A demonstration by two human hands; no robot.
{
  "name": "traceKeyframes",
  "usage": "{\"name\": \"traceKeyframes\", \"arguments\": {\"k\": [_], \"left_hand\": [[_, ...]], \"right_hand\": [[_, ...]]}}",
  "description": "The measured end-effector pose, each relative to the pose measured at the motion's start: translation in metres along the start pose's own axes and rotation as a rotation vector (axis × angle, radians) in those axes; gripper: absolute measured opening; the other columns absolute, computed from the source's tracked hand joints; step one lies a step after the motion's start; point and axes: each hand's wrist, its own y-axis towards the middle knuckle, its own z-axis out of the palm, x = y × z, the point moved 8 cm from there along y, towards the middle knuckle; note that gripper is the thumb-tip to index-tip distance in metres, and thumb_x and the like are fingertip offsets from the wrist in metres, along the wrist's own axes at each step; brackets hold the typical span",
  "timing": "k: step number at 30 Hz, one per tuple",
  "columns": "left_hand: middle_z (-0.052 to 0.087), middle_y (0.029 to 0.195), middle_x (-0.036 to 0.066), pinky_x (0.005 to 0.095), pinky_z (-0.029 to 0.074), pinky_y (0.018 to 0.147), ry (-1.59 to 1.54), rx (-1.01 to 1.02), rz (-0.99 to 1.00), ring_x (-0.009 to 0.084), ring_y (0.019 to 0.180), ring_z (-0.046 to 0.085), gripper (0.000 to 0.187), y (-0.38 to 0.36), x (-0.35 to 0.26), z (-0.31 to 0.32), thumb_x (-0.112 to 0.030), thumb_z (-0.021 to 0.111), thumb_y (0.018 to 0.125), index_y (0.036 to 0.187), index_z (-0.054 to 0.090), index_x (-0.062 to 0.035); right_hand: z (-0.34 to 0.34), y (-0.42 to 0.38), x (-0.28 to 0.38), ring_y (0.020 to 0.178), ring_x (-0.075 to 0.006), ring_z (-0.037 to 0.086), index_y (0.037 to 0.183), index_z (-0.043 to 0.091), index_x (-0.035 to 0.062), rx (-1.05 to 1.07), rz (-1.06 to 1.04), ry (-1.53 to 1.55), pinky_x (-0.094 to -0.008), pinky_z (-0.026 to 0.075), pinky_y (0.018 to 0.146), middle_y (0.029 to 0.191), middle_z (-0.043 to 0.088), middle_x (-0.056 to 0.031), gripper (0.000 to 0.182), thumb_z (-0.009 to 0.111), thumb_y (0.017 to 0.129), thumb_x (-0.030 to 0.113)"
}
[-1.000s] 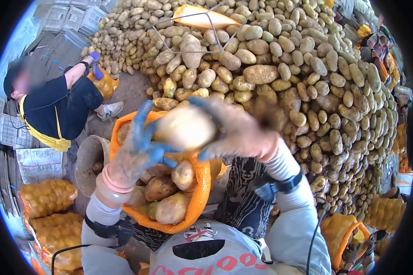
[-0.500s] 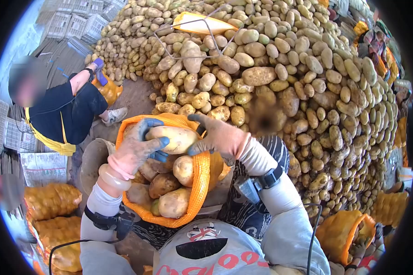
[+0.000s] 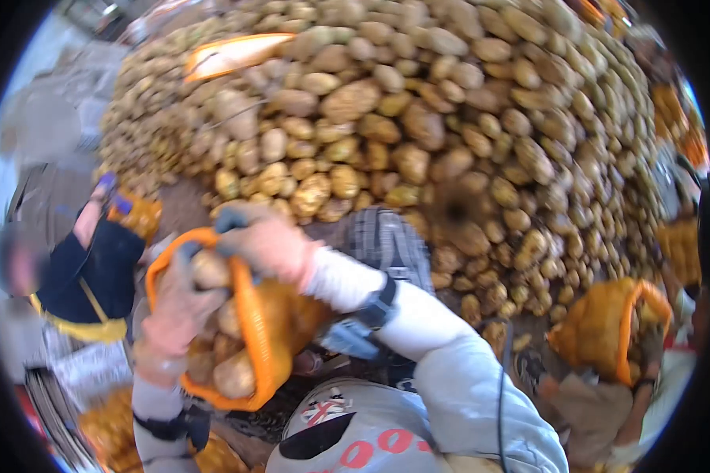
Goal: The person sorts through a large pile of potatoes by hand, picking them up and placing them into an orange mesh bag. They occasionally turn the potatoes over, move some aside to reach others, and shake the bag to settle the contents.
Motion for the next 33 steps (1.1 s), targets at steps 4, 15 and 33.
{"name": "traceKeyframes", "arguments": {"k": [4,15,33], "left_hand": [[0.058,0.124,0.023,0.0393,0.047,0.097,0.314,0.009,-0.026,0.0349,0.113,0.059,0.066,0.000,-0.022,0.014,-0.011,0.068,0.080,0.138,0.041,0.0035],[0.051,0.138,0.014,0.0378,0.043,0.106,-0.253,0.049,-0.113,0.0259,0.125,0.053,0.082,-0.007,-0.006,0.008,-0.027,0.078,0.082,0.145,0.035,0.0033],[0.049,0.139,0.017,0.0395,0.039,0.109,-0.424,0.034,-0.021,0.0274,0.128,0.049,0.074,-0.021,0.011,0.017,-0.025,0.070,0.090,0.146,0.033,0.0065]], "right_hand": [[0.020,0.008,0.001,0.063,-0.0157,0.058,0.089,0.063,0.0034,0.053,-0.161,0.015,-0.0331,0.049,0.058,0.069,0.059,-0.0078,0.011,0.061,0.081,0.011],[-0.294,0.000,-0.016,0.091,-0.0310,0.070,0.102,0.071,0.0020,-0.675,0.281,-1.135,-0.0424,0.057,0.080,0.094,0.072,-0.0193,0.041,0.068,0.087,0.040],[-0.388,-0.027,-0.125,0.116,-0.0429,0.054,0.121,0.045,-0.0003,-1.333,0.498,-0.984,-0.0476,0.049,0.098,0.124,0.049,-0.0249,0.069,0.082,0.070,0.026]]}}
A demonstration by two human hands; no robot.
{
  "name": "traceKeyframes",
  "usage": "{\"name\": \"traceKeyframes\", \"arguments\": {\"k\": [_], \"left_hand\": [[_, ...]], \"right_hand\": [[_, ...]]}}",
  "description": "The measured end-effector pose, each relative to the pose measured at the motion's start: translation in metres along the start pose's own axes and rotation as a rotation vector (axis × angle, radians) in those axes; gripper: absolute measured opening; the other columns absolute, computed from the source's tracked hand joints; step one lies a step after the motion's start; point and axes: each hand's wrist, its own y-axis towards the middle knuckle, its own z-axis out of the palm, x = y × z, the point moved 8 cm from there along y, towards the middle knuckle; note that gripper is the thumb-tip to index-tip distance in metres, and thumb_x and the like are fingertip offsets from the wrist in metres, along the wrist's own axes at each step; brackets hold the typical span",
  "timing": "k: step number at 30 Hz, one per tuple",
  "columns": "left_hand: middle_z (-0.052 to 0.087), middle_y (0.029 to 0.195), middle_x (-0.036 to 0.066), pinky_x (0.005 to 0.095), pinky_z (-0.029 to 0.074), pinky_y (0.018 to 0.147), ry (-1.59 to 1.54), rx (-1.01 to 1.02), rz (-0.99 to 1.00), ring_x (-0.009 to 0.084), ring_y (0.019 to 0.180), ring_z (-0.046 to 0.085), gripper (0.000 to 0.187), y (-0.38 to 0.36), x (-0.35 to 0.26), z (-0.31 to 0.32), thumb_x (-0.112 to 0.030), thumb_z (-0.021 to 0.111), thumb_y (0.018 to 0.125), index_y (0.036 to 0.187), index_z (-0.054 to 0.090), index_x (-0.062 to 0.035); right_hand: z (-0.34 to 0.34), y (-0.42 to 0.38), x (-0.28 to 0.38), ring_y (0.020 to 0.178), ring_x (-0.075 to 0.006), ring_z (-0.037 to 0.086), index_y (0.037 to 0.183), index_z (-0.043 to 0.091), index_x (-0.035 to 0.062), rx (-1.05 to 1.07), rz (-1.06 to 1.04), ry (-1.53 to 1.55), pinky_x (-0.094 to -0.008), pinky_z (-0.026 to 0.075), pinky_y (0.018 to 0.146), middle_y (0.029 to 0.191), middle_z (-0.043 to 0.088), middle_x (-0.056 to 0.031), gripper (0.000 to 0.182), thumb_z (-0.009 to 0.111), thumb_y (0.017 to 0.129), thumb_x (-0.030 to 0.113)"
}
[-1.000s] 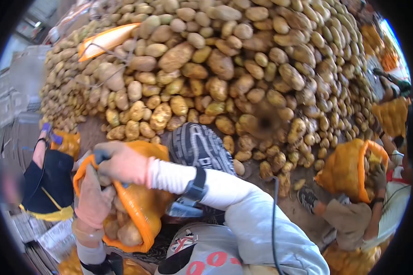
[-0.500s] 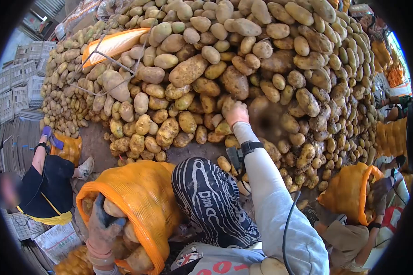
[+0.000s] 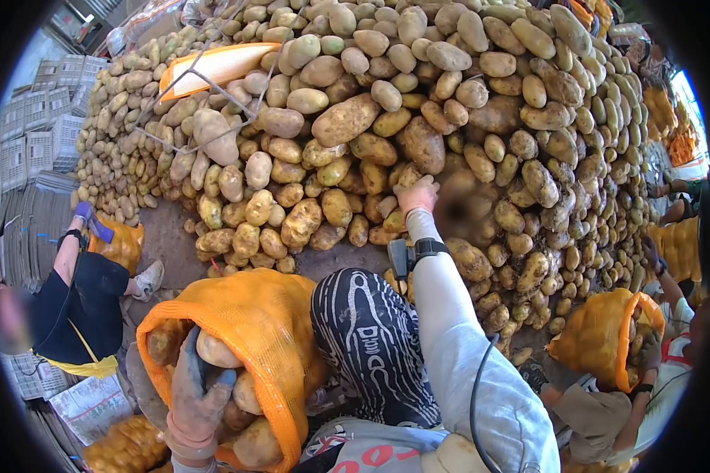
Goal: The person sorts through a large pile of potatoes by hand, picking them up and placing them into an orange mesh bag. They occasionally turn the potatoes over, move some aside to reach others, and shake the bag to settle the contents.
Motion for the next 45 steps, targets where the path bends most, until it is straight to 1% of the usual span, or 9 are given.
{"name": "traceKeyframes", "arguments": {"k": [14,18,19,22,24,28,35,38,45], "left_hand": [[0.053,0.135,0.017,0.0393,0.040,0.107,0.134,-0.049,-0.012,0.0285,0.124,0.053,0.071,0.004,0.002,-0.004,-0.027,0.074,0.087,0.141,0.041,0.0059],[0.053,0.135,0.017,0.0391,0.040,0.107,0.106,-0.084,0.040,0.0291,0.124,0.053,0.073,0.006,0.001,-0.005,-0.028,0.074,0.086,0.142,0.041,0.0053],[0.053,0.135,0.017,0.0392,0.040,0.107,0.093,-0.094,0.051,0.0293,0.124,0.053,0.073,0.003,0.002,-0.006,-0.028,0.074,0.086,0.142,0.041,0.0051],[0.055,0.132,0.015,0.0367,0.046,0.101,0.003,-0.107,0.003,0.0245,0.119,0.056,0.070,0.001,-0.005,-0.016,-0.023,0.073,0.088,0.143,0.040,0.0050],[0.062,0.122,0.012,0.0328,0.052,0.090,0.157,-0.158,-0.016,0.0192,0.107,0.062,0.059,-0.005,-0.002,-0.046,-0.016,0.071,0.088,0.138,0.048,0.0038],[0.059,0.126,0.017,0.0373,0.044,0.102,0.678,-0.419,0.313,0.0317,0.118,0.058,0.042,-0.004,-0.038,-0.101,-0.004,0.068,0.083,0.124,0.059,0.0003],[0.062,0.116,0.024,0.0433,0.048,0.096,0.731,0.109,0.067,0.0399,0.107,0.059,0.042,0.069,0.046,-0.122,-0.017,0.070,0.085,0.121,0.059,-0.0002],[0.066,0.095,0.018,0.0385,0.053,0.081,0.548,-0.087,0.260,0.0308,0.086,0.064,0.029,0.085,0.052,-0.147,-0.010,0.072,0.081,0.106,0.062,0.0018],[0.070,0.090,0.012,0.0320,0.054,0.074,0.112,-0.172,0.215,0.0190,0.081,0.065,0.024,0.082,0.038,-0.181,0.001,0.067,0.079,0.103,0.067,0.0009]], "right_hand": [[0.082,0.035,-0.041,0.123,-0.0333,0.056,0.133,0.045,-0.0006,0.174,0.462,0.124,-0.0421,0.047,0.103,0.133,0.055,-0.0206,0.088,0.085,0.068,0.044],[0.058,-0.010,-0.013,0.110,-0.0318,0.063,0.126,0.057,-0.0003,0.622,0.099,0.981,-0.0447,0.049,0.099,0.121,0.065,-0.0145,0.046,0.072,0.087,0.019],[0.063,-0.039,0.002,0.116,-0.0306,0.060,0.127,0.057,0.0011,0.864,0.531,1.396,-0.0442,0.047,0.101,0.126,0.063,-0.0132,0.043,0.071,0.089,0.017],[0.008,-0.078,0.060,0.121,-0.0275,0.057,0.138,0.048,0.0018,0.990,0.260,1.689,-0.0418,0.046,0.107,0.134,0.057,-0.0119,0.059,0.072,0.091,0.028],[-0.022,-0.066,0.077,0.130,-0.0275,0.049,0.141,0.046,0.0048,0.879,-0.504,1.237,-0.0454,0.031,0.115,0.140,0.052,-0.0135,0.066,0.058,0.093,0.048],[-0.072,-0.122,0.155,0.125,-0.0298,0.056,0.140,0.047,0.0008,1.332,-0.099,1.428,-0.0447,0.045,0.107,0.137,0.057,-0.0146,0.066,0.066,0.092,0.041],[-0.187,-0.318,0.283,0.122,-0.0267,0.056,0.142,0.041,0.0022,1.321,-0.795,0.951,-0.0403,0.045,0.106,0.130,0.057,-0.0127,0.096,0.089,0.061,0.022],[-0.193,-0.401,0.322,0.119,-0.0269,0.058,0.139,0.045,0.0048,0.965,-1.483,0.310,-0.0379,0.046,0.104,0.126,0.059,-0.0128,0.090,0.089,0.061,0.016],[-0.104,-0.472,0.336,0.110,-0.0395,0.059,0.131,0.049,0.0049,0.506,-1.880,-0.380,-0.0456,0.050,0.090,0.120,0.056,-0.0194,0.073,0.082,0.067,0.020]]}}
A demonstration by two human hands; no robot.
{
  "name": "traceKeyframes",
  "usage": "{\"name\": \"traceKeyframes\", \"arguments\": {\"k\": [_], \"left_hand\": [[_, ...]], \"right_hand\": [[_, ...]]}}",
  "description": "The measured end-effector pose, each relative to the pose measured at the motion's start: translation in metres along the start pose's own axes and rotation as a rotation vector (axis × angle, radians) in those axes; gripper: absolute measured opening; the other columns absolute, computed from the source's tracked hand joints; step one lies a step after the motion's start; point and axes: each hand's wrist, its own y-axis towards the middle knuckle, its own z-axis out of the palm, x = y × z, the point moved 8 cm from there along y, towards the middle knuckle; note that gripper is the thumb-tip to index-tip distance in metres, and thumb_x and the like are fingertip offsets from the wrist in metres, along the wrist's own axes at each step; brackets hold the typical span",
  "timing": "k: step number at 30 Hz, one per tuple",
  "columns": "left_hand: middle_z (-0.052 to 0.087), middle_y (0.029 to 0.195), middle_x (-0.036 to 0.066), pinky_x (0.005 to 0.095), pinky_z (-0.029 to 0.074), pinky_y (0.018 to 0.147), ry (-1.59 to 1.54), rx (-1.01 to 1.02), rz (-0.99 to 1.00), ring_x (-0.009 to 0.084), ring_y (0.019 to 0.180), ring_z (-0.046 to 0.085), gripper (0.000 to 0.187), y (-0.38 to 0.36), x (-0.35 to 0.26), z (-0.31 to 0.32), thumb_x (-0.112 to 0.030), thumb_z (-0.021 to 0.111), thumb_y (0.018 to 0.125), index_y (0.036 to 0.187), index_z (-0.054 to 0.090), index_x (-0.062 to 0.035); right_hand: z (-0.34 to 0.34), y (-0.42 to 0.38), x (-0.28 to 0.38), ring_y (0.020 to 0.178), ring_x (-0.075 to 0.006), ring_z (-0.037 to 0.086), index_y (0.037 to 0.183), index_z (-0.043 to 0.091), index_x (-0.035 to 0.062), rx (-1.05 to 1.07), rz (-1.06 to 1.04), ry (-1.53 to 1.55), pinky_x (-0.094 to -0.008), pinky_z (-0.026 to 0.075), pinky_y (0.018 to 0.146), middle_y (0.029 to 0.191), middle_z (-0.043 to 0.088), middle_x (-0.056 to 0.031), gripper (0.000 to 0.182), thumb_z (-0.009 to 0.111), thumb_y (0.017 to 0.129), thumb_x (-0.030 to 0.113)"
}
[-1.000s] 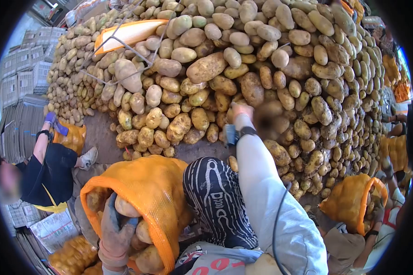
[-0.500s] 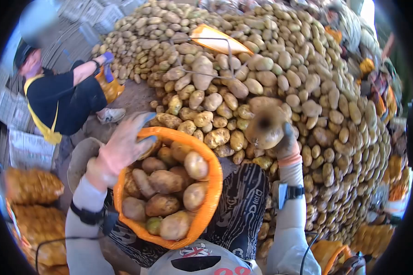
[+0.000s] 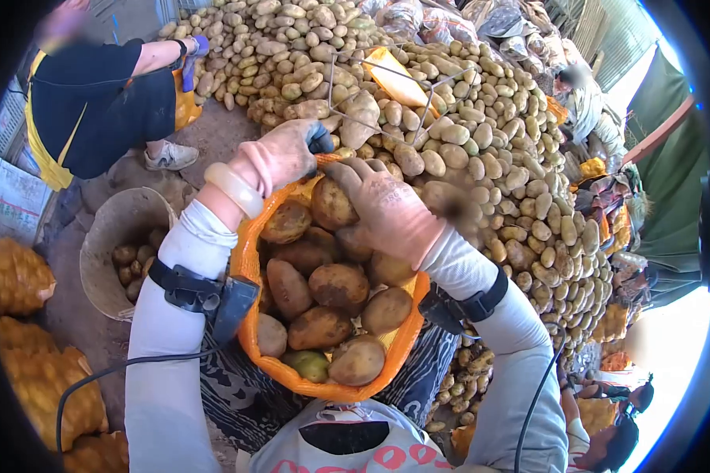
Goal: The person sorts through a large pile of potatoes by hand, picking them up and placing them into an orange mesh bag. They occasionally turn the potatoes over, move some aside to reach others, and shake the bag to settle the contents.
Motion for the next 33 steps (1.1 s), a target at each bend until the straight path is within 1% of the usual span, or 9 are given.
{"name": "traceKeyframes", "arguments": {"k": [7,11,14,15,20,22,26,31,33], "left_hand": [[0.066,0.085,0.007,0.0312,0.052,0.069,0.029,-0.247,0.101,0.0152,0.075,0.058,0.021,-0.007,-0.002,-0.001,0.000,0.070,0.076,0.096,0.064,-0.0009],[0.058,0.127,0.014,0.0331,0.045,0.100,-0.107,0.098,0.129,0.0199,0.113,0.056,0.066,-0.034,-0.035,0.012,-0.018,0.073,0.083,0.139,0.045,0.0026],[0.060,0.127,0.016,0.0351,0.043,0.104,0.259,-0.039,0.240,0.0225,0.118,0.055,0.066,-0.041,-0.036,0.020,-0.024,0.075,0.082,0.135,0.050,0.0054],[0.061,0.125,0.015,0.0348,0.043,0.103,0.192,0.008,0.206,0.0216,0.116,0.056,0.066,-0.037,-0.032,0.024,-0.028,0.076,0.081,0.133,0.052,0.0053],[0.064,0.116,0.010,0.0325,0.046,0.097,-0.038,0.203,0.072,0.0183,0.107,0.059,0.075,-0.028,-0.032,0.036,-0.047,0.079,0.077,0.126,0.057,0.0057],[0.065,0.112,0.013,0.0340,0.045,0.097,0.000,0.138,0.052,0.0211,0.108,0.060,0.073,-0.035,-0.038,0.039,-0.049,0.077,0.078,0.123,0.059,0.0060],[0.065,0.111,0.012,0.0336,0.046,0.095,0.164,0.032,-0.039,0.0214,0.104,0.060,0.078,-0.033,-0.036,0.040,-0.055,0.077,0.075,0.120,0.060,0.0074],[0.064,0.112,0.009,0.0314,0.046,0.094,0.002,0.014,-0.133,0.0180,0.104,0.059,0.081,-0.029,-0.038,0.048,-0.055,0.079,0.074,0.120,0.059,0.0077],[0.063,0.114,0.008,0.0302,0.047,0.094,-0.049,-0.008,-0.204,0.0162,0.106,0.058,0.082,-0.032,-0.031,0.047,-0.054,0.083,0.071,0.122,0.059,0.0066]], "right_hand": [[0.034,0.014,-0.011,0.108,-0.0407,0.060,0.120,0.052,0.0033,0.025,0.156,-0.398,-0.0468,0.052,0.084,0.117,0.055,-0.0216,0.046,0.070,0.078,0.012],[0.010,-0.006,-0.027,0.101,-0.0422,0.064,0.121,0.050,-0.0006,0.039,0.101,-0.024,-0.0475,0.054,0.085,0.116,0.054,-0.0264,0.047,0.067,0.078,0.007],[-0.032,-0.031,-0.061,0.105,-0.0330,0.065,0.122,0.060,0.0006,-0.012,0.057,0.443,-0.0399,0.053,0.090,0.117,0.063,-0.0236,0.049,0.072,0.079,0.018],[-0.043,-0.052,-0.088,0.107,-0.0194,0.064,0.125,0.062,0.0019,-0.107,0.225,0.547,-0.0317,0.051,0.095,0.117,0.069,-0.0122,0.047,0.076,0.084,0.019],[0.008,-0.216,-0.226,0.091,-0.0193,0.067,0.117,0.064,-0.0005,-0.371,0.706,0.590,-0.0309,0.054,0.085,0.103,0.071,-0.0141,0.041,0.074,0.082,0.017],[0.069,-0.294,-0.251,0.098,-0.0244,0.068,0.118,0.064,-0.0006,-0.251,1.094,0.683,-0.0341,0.053,0.089,0.107,0.071,-0.0174,0.044,0.074,0.082,0.022],[0.218,-0.383,-0.306,0.114,-0.0371,0.062,0.118,0.065,0.0010,0.226,1.174,0.297,-0.0420,0.048,0.100,0.115,0.068,-0.0238,0.044,0.069,0.081,0.026],[0.213,-0.352,-0.353,0.100,-0.0355,0.061,0.103,0.068,0.0133,-0.335,1.065,-0.033,-0.0473,0.053,0.083,0.106,0.061,-0.0123,0.021,0.063,0.086,0.023],[0.239,-0.340,-0.375,0.099,-0.0324,0.062,0.101,0.069,0.0153,-0.080,1.030,-0.270,-0.0451,0.053,0.081,0.105,0.063,-0.0103,0.018,0.060,0.088,0.024]]}}
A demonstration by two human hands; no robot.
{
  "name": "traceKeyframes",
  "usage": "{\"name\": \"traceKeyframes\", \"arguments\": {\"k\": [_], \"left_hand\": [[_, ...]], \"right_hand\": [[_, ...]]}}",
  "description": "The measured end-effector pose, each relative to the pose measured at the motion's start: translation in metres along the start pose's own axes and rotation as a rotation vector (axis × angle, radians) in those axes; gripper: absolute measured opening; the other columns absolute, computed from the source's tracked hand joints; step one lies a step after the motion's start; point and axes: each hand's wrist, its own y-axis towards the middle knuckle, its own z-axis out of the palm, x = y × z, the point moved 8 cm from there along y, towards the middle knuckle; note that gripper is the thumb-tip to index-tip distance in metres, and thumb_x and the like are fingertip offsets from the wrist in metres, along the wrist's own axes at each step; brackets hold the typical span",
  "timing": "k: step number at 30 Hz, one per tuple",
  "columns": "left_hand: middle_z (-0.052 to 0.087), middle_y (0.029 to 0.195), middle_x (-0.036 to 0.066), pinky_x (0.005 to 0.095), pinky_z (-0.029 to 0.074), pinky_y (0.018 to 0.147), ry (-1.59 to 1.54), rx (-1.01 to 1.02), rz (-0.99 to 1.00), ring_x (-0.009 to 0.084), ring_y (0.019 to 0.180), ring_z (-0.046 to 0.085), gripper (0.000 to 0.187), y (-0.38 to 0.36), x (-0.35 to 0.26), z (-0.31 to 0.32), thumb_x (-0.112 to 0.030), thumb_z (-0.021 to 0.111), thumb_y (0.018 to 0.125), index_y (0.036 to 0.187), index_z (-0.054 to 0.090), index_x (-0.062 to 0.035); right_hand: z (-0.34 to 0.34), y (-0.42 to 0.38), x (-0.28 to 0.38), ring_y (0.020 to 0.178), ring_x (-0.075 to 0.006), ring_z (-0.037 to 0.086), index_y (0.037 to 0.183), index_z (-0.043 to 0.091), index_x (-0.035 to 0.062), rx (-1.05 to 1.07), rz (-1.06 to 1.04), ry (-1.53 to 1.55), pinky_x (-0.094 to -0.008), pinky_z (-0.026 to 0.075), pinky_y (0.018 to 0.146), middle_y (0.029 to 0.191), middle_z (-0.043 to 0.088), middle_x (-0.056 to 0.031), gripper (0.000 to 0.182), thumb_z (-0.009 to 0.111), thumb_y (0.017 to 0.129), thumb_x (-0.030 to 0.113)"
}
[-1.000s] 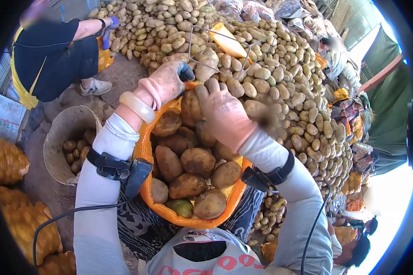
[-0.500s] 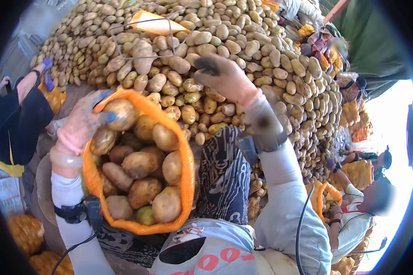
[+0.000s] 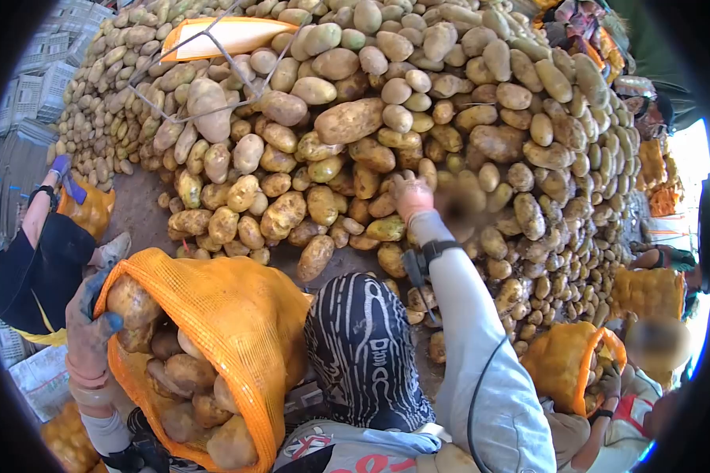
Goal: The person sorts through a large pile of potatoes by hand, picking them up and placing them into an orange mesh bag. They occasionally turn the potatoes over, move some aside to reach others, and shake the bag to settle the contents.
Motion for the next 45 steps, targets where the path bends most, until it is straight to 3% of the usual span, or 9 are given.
{"name": "traceKeyframes", "arguments": {"k": [7,11,16,22,27,31,35,42,45], "left_hand": [[0.062,0.119,0.009,0.0313,0.045,0.098,-0.029,-0.001,-0.036,0.0178,0.110,0.058,0.085,-0.005,0.003,-0.004,-0.051,0.084,0.071,0.126,0.057,0.0074],[0.059,0.127,0.012,0.0327,0.042,0.103,-0.057,0.002,0.042,0.0194,0.118,0.055,0.089,-0.007,-0.002,-0.001,-0.050,0.083,0.073,0.132,0.053,0.0082],[0.060,0.125,0.010,0.0312,0.044,0.101,-0.071,-0.009,0.153,0.0176,0.114,0.056,0.079,-0.009,0.019,-0.004,-0.045,0.081,0.077,0.130,0.054,0.0074],[0.059,0.110,0.014,0.0378,0.046,0.094,0.644,-0.483,0.571,0.0297,0.107,0.059,0.037,-0.065,-0.060,-0.004,-0.018,0.070,0.087,0.118,0.061,0.0016],[0.033,0.152,0.015,0.0414,0.060,0.079,-0.849,0.258,0.192,0.0360,0.115,0.061,0.084,-0.090,-0.034,0.060,-0.049,0.058,0.097,0.158,0.014,-0.0137],[0.056,0.134,0.014,0.0396,0.062,0.069,-1.239,0.249,0.107,0.0333,0.099,0.069,0.070,-0.112,-0.004,0.042,-0.049,0.058,0.097,0.151,0.033,-0.0131],[0.064,0.121,0.013,0.0331,0.060,0.062,-1.106,-0.045,0.107,0.0273,0.088,0.071,0.064,-0.132,0.017,0.002,-0.048,0.060,0.096,0.143,0.043,-0.0076],[0.059,0.119,0.016,0.0360,0.055,0.079,0.237,-0.475,0.384,0.0296,0.094,0.064,0.057,-0.137,-0.039,-0.019,-0.021,0.078,0.084,0.131,0.052,-0.0039],[0.051,0.116,0.019,0.0442,0.052,0.086,0.765,-0.256,0.337,0.0366,0.102,0.060,0.062,-0.114,-0.040,0.038,-0.022,0.079,0.078,0.132,0.054,-0.0076]], "right_hand": [[0.011,0.019,-0.005,0.093,-0.0325,0.067,0.110,0.066,0.0119,0.169,-0.007,0.076,-0.0419,0.055,0.079,0.104,0.067,-0.0131,0.028,0.068,0.085,0.024],[-0.010,-0.021,-0.005,0.101,-0.0175,0.063,0.125,0.059,0.0023,0.355,0.386,1.561,-0.0320,0.053,0.088,0.112,0.067,-0.0047,0.054,0.081,0.082,0.028],[-0.085,-0.047,0.052,0.066,-0.0090,0.058,0.120,0.059,0.0091,0.485,0.338,2.217,-0.0203,0.043,0.051,0.095,0.067,-0.0006,0.051,0.058,0.096,0.054],[-0.259,-0.067,0.165,0.071,-0.0194,0.070,0.124,0.058,0.0016,0.662,-0.014,2.201,-0.0357,0.059,0.056,0.092,0.071,-0.0090,0.055,0.054,0.099,0.050],[-0.346,-0.110,0.275,0.086,-0.0246,0.072,0.129,0.054,-0.0027,0.867,-0.366,1.995,-0.0358,0.060,0.071,0.109,0.067,-0.0161,0.054,0.056,0.100,0.042],[-0.366,-0.117,0.313,0.088,-0.0192,0.070,0.135,0.050,-0.0056,0.770,-0.448,1.707,-0.0291,0.058,0.069,0.116,0.067,-0.0144,0.046,0.059,0.100,0.023],[-0.356,-0.077,0.292,0.095,-0.0264,0.069,0.131,0.055,-0.0042,-0.107,-0.688,0.952,-0.0347,0.055,0.084,0.117,0.068,-0.0170,0.050,0.066,0.096,0.030],[-0.289,-0.079,0.288,0.108,-0.0259,0.065,0.127,0.060,-0.0038,0.498,-0.554,0.984,-0.0357,0.049,0.095,0.115,0.069,-0.0206,0.059,0.068,0.092,0.044],[-0.282,-0.079,0.285,0.109,-0.0221,0.063,0.129,0.060,-0.0030,0.559,-0.582,1.076,-0.0343,0.048,0.097,0.118,0.068,-0.0195,0.061,0.069,0.091,0.045]]}}
